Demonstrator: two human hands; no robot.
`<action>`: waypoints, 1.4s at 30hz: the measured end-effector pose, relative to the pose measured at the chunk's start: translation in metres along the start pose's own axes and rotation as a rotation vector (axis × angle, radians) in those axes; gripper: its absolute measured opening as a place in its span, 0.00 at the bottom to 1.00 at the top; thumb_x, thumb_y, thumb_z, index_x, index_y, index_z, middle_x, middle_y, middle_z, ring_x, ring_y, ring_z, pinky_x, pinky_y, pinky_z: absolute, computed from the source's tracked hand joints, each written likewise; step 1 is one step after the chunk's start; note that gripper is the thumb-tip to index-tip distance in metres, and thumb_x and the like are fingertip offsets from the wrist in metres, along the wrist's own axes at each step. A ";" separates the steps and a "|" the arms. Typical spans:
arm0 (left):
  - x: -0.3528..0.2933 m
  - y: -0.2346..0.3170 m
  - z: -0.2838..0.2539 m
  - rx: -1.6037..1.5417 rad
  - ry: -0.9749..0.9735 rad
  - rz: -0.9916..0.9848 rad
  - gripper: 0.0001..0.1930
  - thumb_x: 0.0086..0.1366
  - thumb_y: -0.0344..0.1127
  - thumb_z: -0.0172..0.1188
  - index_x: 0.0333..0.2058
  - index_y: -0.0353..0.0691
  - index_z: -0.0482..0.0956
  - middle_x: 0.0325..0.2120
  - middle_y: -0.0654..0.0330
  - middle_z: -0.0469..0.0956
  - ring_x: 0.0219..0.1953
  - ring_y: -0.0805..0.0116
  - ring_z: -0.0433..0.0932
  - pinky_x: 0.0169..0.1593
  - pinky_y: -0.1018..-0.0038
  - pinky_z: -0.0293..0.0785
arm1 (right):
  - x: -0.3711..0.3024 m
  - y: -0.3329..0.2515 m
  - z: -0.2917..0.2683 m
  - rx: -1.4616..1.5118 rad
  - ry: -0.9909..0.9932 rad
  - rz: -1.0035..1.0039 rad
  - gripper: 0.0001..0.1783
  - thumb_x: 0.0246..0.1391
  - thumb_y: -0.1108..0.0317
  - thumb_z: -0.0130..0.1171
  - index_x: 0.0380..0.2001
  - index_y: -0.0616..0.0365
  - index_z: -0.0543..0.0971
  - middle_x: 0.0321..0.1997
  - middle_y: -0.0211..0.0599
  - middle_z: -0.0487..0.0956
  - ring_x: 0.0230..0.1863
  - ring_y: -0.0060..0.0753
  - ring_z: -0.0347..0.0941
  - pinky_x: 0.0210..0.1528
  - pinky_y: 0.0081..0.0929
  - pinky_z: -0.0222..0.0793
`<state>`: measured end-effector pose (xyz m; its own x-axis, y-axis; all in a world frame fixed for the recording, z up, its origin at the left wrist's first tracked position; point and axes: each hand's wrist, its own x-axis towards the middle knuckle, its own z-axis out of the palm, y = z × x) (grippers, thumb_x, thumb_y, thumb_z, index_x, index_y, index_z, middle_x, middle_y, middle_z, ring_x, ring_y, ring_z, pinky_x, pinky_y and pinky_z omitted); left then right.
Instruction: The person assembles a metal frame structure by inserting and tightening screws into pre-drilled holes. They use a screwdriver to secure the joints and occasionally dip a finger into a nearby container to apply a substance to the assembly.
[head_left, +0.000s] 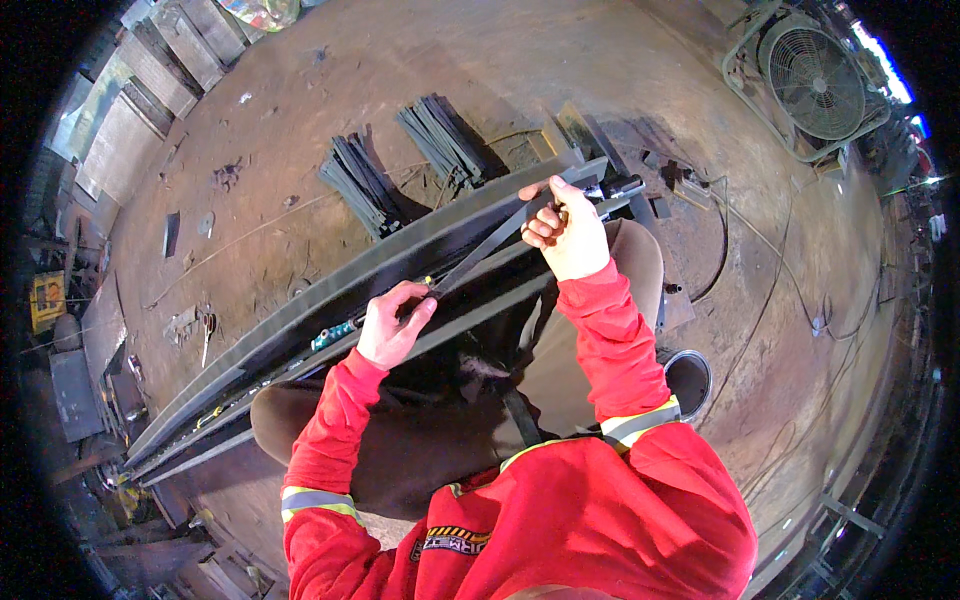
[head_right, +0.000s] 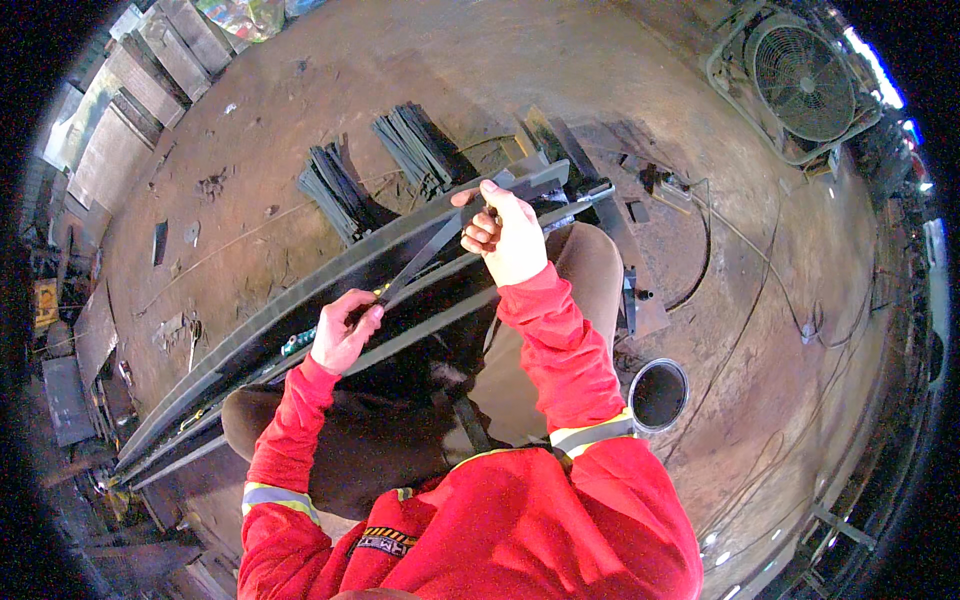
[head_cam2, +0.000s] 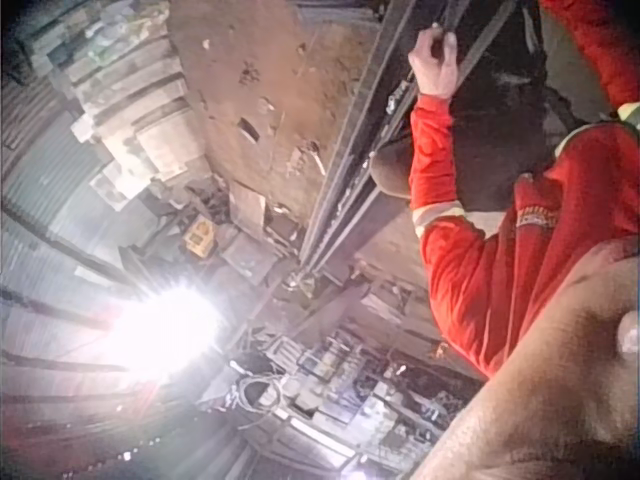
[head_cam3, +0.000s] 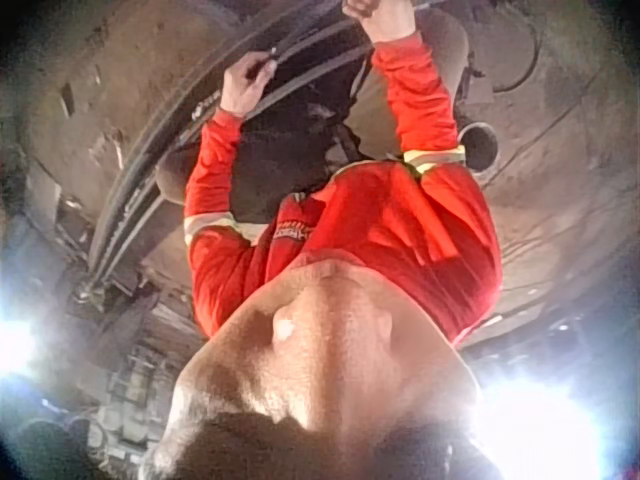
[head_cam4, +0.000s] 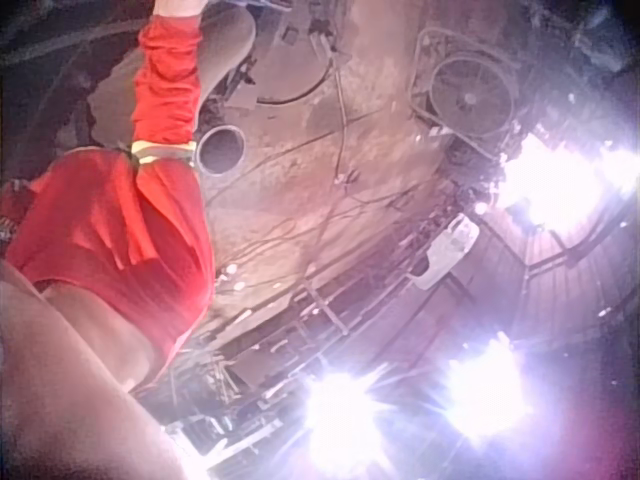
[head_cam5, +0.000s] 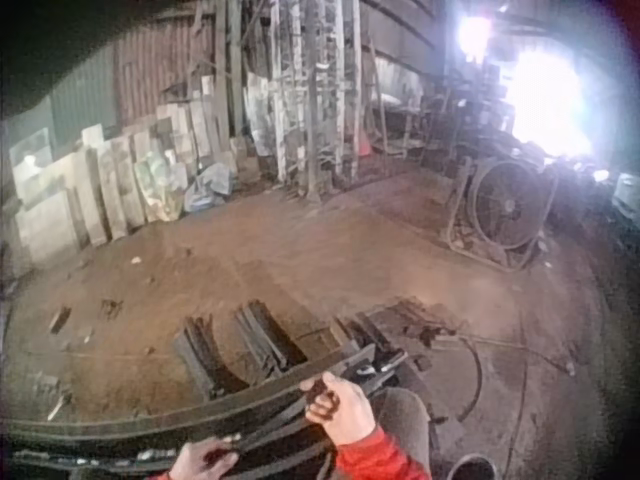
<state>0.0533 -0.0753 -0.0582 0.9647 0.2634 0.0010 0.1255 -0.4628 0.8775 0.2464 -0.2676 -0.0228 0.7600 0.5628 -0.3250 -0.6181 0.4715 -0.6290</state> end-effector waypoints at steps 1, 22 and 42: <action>0.001 0.006 0.000 -0.021 -0.010 -0.035 0.10 0.59 0.29 0.61 0.39 0.32 0.76 0.28 0.55 0.76 0.29 0.67 0.75 0.34 0.76 0.71 | 0.001 0.001 0.000 0.005 0.016 0.023 0.18 0.56 0.56 0.56 0.30 0.64 0.77 0.14 0.18 0.55 0.16 0.16 0.52 0.20 0.19 0.50; 0.093 0.089 0.104 0.479 0.342 0.674 0.14 0.44 0.28 0.62 0.33 0.39 0.76 0.27 0.58 0.74 0.30 0.58 0.77 0.36 0.66 0.75 | 0.012 0.011 -0.027 -0.104 -0.061 0.048 0.18 0.62 0.56 0.50 0.39 0.62 0.78 0.34 0.34 0.79 0.35 0.26 0.75 0.41 0.24 0.70; 0.006 -0.022 -0.018 -0.384 -0.002 -0.206 0.06 0.61 0.25 0.61 0.36 0.29 0.77 0.29 0.59 0.80 0.33 0.76 0.78 0.40 0.79 0.76 | 0.015 -0.026 -0.044 0.408 -0.133 -0.329 0.18 0.54 0.53 0.58 0.25 0.59 0.74 0.24 0.33 0.66 0.27 0.30 0.58 0.30 0.26 0.51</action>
<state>0.0517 -0.0481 -0.0692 0.9290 0.3155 -0.1935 0.2206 -0.0522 0.9740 0.2827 -0.3010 -0.0420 0.9110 0.4096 -0.0480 -0.3995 0.8479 -0.3485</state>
